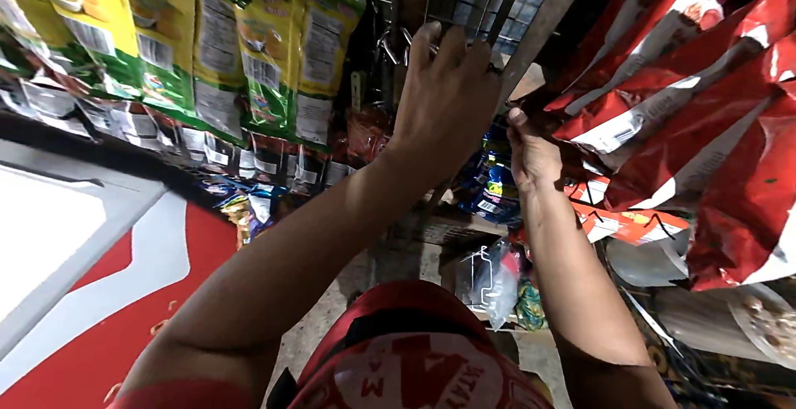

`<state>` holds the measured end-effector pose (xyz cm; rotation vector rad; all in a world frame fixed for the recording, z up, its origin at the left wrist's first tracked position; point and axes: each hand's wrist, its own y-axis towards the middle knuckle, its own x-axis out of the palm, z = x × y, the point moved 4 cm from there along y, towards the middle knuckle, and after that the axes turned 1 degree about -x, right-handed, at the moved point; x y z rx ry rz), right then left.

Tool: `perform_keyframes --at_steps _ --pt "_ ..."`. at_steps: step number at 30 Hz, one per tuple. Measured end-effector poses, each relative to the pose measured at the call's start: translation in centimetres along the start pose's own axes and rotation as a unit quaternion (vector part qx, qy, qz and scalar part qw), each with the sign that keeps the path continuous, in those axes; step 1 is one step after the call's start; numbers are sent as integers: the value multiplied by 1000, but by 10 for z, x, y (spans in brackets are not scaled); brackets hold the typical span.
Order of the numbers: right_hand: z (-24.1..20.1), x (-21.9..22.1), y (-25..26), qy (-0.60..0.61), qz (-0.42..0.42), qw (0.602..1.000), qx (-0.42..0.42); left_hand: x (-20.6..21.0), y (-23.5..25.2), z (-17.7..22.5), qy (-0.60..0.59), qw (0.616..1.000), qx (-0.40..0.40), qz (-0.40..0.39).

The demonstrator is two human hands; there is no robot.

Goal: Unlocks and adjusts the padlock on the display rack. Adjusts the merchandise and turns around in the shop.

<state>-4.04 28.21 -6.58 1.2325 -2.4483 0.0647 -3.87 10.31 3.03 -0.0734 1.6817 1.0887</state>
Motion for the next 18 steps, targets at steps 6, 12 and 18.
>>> perform_keyframes --at_steps 6,12,18 --pt "-3 -6 7 -109 -122 986 44 -4 -1 -3 5 1000 -16 -14" --pt "-10 -4 8 -187 -129 974 -15 -8 1 1 7 999 -13 -37" --pt "-9 11 10 38 -71 996 40 -1 15 3 61 988 -40 -139"
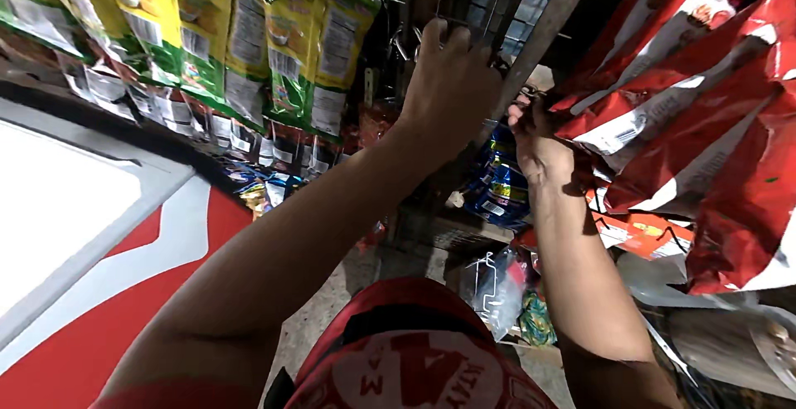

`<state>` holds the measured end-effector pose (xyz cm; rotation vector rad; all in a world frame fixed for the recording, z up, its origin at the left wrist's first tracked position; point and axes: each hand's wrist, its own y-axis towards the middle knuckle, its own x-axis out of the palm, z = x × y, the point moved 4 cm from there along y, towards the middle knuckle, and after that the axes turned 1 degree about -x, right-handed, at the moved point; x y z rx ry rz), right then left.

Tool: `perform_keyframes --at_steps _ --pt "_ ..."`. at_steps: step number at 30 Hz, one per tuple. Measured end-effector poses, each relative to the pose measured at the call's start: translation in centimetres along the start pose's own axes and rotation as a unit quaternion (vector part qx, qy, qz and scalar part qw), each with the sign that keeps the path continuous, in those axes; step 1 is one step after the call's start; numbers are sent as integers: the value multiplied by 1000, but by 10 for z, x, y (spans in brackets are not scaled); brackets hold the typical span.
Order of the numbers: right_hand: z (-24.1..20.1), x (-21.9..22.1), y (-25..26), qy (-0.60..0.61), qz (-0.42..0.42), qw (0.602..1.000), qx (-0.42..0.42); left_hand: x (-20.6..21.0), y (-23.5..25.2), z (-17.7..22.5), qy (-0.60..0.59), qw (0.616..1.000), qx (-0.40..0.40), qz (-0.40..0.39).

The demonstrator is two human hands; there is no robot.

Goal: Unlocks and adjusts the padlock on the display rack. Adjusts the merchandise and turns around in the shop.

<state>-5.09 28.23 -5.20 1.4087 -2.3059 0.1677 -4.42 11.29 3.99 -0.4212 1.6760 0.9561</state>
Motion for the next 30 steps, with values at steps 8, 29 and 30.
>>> perform_keyframes --at_steps 8,29,30 --pt "2 6 -8 21 85 996 22 17 10 10 37 999 -20 -3" --pt "0 28 -18 -161 77 982 57 47 25 26 103 990 -42 85" --pt "2 32 -16 -152 63 984 64 49 25 27 109 988 -50 100"
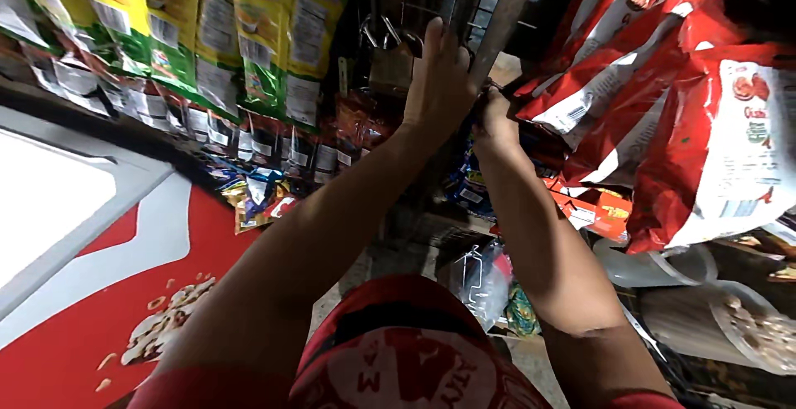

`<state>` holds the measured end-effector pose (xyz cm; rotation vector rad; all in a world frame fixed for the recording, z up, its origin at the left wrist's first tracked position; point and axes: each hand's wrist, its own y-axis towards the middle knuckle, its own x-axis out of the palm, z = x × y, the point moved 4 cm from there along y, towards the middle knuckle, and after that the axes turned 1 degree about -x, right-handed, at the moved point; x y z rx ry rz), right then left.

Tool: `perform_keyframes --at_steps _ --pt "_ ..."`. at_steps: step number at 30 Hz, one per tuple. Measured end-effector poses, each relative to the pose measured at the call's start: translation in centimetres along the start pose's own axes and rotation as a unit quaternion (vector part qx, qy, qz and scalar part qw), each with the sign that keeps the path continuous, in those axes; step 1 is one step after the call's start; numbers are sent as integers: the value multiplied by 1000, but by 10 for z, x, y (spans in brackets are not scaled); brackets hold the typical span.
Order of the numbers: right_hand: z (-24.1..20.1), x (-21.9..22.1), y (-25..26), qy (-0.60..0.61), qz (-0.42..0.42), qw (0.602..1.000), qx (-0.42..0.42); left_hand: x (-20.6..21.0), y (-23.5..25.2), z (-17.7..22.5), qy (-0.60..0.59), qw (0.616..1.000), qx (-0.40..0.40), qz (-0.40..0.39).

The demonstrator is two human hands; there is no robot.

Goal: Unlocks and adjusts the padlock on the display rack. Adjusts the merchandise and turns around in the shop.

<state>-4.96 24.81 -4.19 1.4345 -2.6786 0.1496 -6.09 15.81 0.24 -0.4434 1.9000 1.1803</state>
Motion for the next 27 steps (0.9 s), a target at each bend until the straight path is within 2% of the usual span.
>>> perform_keyframes --at_steps 2,5,12,19,23,25,27 --pt "6 7 4 54 -29 998 25 3 -1 2 8 1000 -16 18" --pt "14 11 9 105 -31 993 38 4 -4 4 11 999 -18 26" --pt "15 13 8 130 34 991 12 9 -9 7 54 998 -13 23" --pt "20 16 7 155 13 988 19 5 -9 8 13 999 -32 41" --pt "24 8 14 153 -3 988 6 -3 -4 5 -20 997 -73 -29" --pt "26 3 13 178 -37 983 -10 -13 -2 0 -39 995 -78 -49" --pt "21 0 5 186 -34 982 9 -30 -3 -7 -60 993 -75 -69"
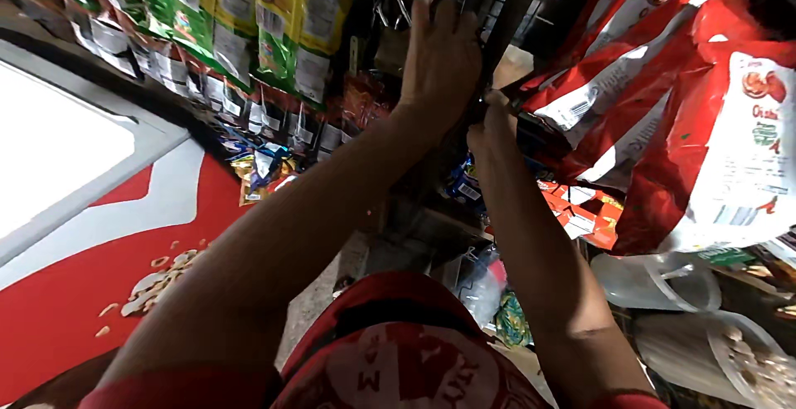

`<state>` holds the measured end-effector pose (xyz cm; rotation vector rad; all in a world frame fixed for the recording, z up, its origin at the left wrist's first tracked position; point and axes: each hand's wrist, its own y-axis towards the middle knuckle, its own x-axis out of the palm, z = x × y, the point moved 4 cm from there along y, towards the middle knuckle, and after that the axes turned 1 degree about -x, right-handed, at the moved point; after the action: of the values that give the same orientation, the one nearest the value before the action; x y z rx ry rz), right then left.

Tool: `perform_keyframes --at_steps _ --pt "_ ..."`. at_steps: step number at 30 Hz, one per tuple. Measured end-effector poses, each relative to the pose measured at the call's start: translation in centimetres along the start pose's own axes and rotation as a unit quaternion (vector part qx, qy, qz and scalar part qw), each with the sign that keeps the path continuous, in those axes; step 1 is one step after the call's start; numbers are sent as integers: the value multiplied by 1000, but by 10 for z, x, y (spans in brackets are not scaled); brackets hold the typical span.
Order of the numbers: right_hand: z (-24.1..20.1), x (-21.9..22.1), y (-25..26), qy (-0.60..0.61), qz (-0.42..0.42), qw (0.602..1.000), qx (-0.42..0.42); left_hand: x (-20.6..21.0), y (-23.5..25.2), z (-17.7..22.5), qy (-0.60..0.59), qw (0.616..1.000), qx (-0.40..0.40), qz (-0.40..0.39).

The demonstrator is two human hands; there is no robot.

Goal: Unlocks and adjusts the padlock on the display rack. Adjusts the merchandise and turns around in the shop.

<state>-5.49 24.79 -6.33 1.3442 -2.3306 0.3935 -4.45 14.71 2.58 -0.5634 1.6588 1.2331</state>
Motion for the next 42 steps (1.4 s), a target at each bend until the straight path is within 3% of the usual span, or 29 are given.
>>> perform_keyframes --at_steps 4,8,11,16,18,20,23,27,32,39,42 --pt "-17 3 -22 -42 3 999 -10 -39 -23 -16 -11 1000 4 1" --pt "-20 0 -34 -172 -54 970 -164 -73 -63 -37 -1 999 -13 34" --pt "-19 2 -47 -288 -138 891 -323 -75 -91 -41 -25 998 1 55" --pt "-22 11 -79 -399 -190 723 -530 -62 -103 -35 -18 991 57 116" --pt "-23 11 -77 -403 -181 689 -575 -64 -101 -36 -34 986 84 143" --pt "-26 12 -73 -398 -170 677 -595 -66 -97 -37 -58 980 113 156" --pt "-33 13 -68 -386 -151 689 -594 -65 -85 -44 -134 963 146 183" --pt "-37 15 -58 -328 -149 748 -558 -51 -61 -66 -262 937 154 172" --pt "-30 25 -58 -274 -171 797 -511 -39 -42 -81 -295 920 183 180" --pt "-14 31 -55 -191 -43 917 -348 -37 -21 -84 -330 915 204 112" --pt "-14 31 -50 -168 6 942 -291 -27 -16 -72 -274 924 241 111"
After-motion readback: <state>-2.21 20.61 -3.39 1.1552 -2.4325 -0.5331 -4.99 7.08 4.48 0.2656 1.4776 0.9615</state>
